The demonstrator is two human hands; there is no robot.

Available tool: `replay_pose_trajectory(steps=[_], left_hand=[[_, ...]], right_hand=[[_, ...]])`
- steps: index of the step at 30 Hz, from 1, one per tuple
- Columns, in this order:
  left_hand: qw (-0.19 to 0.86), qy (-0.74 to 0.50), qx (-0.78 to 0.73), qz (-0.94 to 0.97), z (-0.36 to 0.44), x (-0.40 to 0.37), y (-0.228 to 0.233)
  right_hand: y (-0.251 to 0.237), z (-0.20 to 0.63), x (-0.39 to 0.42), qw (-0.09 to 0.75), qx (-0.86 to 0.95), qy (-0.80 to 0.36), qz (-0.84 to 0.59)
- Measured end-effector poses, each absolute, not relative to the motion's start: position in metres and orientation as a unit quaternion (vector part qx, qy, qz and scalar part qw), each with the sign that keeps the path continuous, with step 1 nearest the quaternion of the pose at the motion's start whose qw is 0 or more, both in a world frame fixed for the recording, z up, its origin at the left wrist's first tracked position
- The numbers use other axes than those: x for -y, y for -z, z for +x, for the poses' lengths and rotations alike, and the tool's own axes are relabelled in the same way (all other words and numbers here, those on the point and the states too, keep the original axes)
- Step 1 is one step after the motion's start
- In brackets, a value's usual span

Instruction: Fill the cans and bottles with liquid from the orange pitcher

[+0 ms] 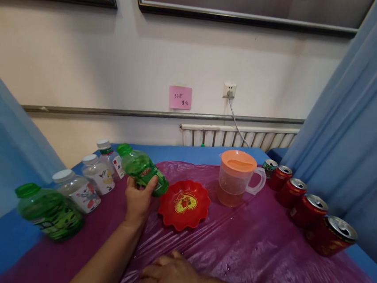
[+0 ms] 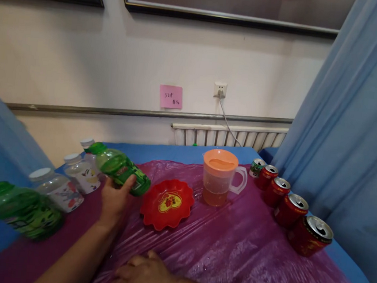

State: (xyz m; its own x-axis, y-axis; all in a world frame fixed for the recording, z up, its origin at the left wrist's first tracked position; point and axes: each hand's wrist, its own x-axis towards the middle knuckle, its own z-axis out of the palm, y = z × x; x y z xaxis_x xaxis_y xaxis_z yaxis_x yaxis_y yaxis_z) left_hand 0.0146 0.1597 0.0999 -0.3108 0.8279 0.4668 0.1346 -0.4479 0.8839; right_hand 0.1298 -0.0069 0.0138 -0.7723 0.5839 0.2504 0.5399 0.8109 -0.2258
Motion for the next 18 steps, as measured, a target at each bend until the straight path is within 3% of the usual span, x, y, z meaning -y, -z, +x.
replay_pose_trajectory(steps=[5, 18], left_hand=[[0.327, -0.712, -0.422, 0.456, 0.014, -0.168, -0.130], [0.347, -0.713, -0.417, 0.444, 0.000, -0.185, -0.149]], right_hand=[[-0.018, 0.130, 0.010, 0.159, 0.934, -0.091, -0.305], [-0.024, 0.131, 0.015, 0.157, 0.932, -0.117, -0.306]])
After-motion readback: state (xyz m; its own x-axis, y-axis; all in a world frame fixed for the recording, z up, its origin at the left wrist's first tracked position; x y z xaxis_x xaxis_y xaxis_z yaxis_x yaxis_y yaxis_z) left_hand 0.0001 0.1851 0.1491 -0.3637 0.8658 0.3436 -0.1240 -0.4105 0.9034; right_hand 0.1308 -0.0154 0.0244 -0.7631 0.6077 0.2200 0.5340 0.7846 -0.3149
